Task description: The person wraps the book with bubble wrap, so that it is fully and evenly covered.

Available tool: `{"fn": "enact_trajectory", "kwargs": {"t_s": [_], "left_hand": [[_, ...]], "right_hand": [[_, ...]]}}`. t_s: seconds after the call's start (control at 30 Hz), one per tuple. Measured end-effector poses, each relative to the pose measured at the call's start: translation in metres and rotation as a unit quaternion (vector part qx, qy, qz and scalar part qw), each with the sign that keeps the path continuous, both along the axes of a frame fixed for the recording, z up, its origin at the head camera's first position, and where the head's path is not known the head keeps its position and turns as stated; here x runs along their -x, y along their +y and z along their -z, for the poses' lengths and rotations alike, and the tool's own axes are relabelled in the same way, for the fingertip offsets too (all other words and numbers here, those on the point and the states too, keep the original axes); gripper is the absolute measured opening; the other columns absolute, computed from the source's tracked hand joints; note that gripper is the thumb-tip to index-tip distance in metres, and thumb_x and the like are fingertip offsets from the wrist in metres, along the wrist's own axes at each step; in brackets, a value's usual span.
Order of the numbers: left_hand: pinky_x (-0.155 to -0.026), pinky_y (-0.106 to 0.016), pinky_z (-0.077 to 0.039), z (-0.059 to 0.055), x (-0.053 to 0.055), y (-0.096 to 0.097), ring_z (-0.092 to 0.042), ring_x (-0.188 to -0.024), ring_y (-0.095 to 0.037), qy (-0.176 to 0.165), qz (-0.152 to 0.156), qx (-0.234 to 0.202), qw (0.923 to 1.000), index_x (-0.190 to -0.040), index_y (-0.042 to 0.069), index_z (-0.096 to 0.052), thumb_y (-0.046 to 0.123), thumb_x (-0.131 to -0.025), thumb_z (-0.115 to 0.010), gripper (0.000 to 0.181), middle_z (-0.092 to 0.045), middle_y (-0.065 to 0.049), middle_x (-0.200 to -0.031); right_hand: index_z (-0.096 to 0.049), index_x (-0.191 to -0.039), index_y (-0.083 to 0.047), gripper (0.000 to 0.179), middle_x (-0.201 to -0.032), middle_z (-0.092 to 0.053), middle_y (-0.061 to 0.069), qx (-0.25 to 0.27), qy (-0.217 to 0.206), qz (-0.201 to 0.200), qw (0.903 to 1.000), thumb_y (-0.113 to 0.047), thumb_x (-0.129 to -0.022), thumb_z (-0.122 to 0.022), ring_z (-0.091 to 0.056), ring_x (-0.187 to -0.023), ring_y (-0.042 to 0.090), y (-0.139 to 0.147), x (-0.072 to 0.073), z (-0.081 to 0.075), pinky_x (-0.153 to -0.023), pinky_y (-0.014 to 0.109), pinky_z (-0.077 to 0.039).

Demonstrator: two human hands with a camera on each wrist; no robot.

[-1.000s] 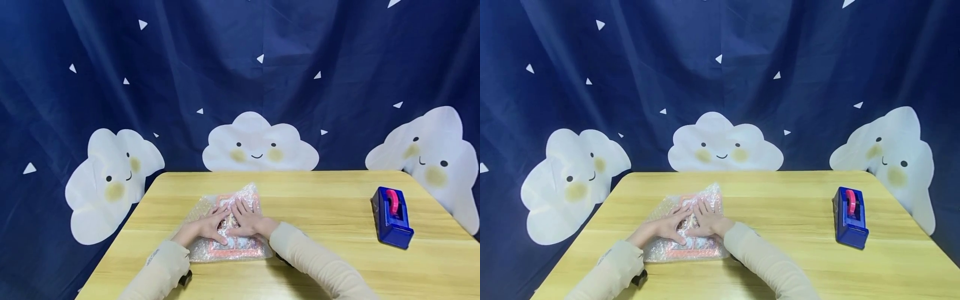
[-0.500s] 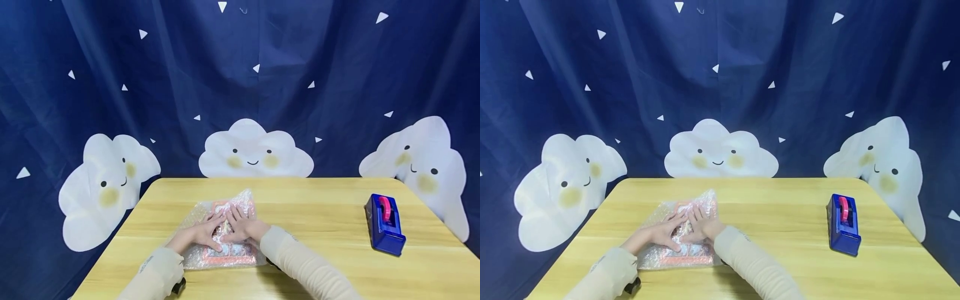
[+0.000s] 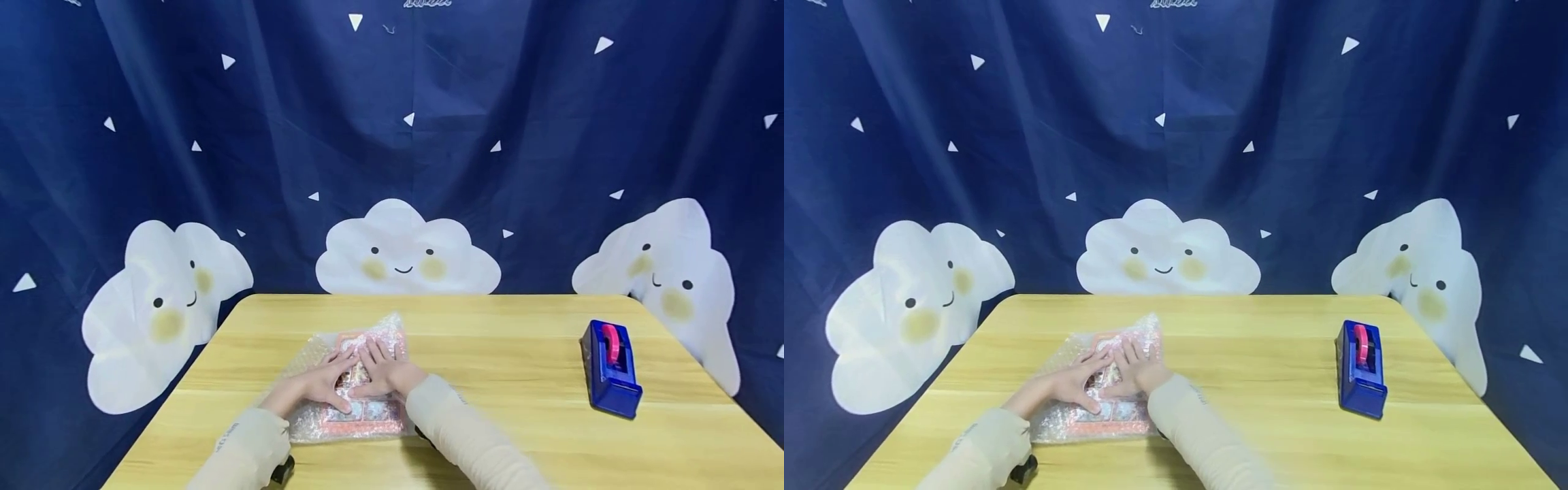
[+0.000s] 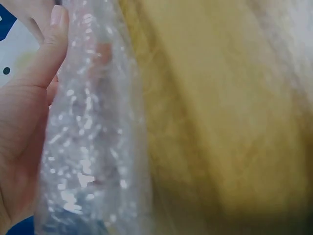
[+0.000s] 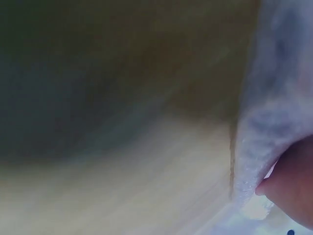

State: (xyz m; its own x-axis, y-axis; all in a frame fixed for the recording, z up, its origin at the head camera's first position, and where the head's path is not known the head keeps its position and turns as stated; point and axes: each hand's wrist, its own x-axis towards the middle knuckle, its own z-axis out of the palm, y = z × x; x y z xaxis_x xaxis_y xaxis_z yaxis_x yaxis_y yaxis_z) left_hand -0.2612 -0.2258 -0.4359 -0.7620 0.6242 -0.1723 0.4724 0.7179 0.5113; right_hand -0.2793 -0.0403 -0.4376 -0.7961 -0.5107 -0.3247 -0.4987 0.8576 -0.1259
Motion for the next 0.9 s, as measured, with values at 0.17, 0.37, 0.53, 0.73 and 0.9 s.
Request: {"fn": "enact_trajectory", "kwargs": {"t_s": [0.17,0.37,0.53,0.73,0.9], "left_hand": [[-0.102,-0.065,-0.01,-0.006,-0.001,-0.002,-0.002,-0.132,-0.052,0.014,0.01,0.001,0.9998,-0.141,-0.008,-0.019,0.037,-0.072,-0.074,0.098,-0.005,-0.028,-0.148],[-0.106,-0.059,-0.011,-0.021,-0.01,-0.008,-0.006,-0.134,-0.047,0.0,-0.031,0.011,0.9995,-0.142,-0.004,-0.022,0.039,-0.084,-0.061,0.082,-0.004,-0.028,-0.148],[-0.103,-0.063,-0.014,-0.026,-0.032,-0.038,-0.012,-0.131,-0.05,0.021,-0.181,0.019,0.983,-0.141,-0.005,-0.022,0.042,-0.085,-0.06,0.083,-0.011,-0.035,-0.144],[-0.093,-0.069,-0.024,-0.023,-0.059,-0.068,-0.02,-0.117,-0.064,0.004,-0.329,0.03,0.9439,-0.134,-0.019,-0.017,0.04,-0.087,-0.055,0.085,-0.02,-0.05,-0.127],[-0.094,-0.063,-0.03,-0.024,-0.074,-0.081,-0.029,-0.114,-0.062,-0.014,-0.364,0.008,0.9311,-0.128,-0.027,-0.018,0.029,-0.084,-0.061,0.083,-0.027,-0.051,-0.123]], "right_hand": [[-0.006,-0.148,-0.02,0.093,-0.154,0.003,0.002,0.006,0.02,0.004,0.9998,-0.073,-0.079,-0.038,0.001,-0.14,0.02,-0.002,0.005,0.0,-0.112,0.046,-0.004],[-0.001,-0.148,-0.019,0.093,-0.153,0.008,0.003,0.026,0.02,0.009,0.9994,-0.072,-0.081,-0.037,0.006,-0.14,0.021,0.002,0.014,-0.007,-0.111,0.047,0.0],[0.003,-0.148,-0.018,0.094,-0.152,0.014,0.005,0.046,0.001,-0.003,0.9989,-0.072,-0.081,-0.035,0.01,-0.139,0.022,0.004,0.015,-0.007,-0.11,0.048,0.005],[0.006,-0.147,-0.02,0.093,-0.152,0.017,0.002,0.05,-0.019,0.0,0.9986,-0.072,-0.081,-0.034,0.014,-0.138,0.02,0.006,0.01,-0.004,-0.11,0.048,0.007],[0.004,-0.147,-0.019,0.094,-0.152,0.017,0.003,0.055,-0.018,-0.007,0.9983,-0.073,-0.081,-0.035,0.013,-0.139,0.021,0.006,0.005,-0.001,-0.109,0.049,0.007]]}}
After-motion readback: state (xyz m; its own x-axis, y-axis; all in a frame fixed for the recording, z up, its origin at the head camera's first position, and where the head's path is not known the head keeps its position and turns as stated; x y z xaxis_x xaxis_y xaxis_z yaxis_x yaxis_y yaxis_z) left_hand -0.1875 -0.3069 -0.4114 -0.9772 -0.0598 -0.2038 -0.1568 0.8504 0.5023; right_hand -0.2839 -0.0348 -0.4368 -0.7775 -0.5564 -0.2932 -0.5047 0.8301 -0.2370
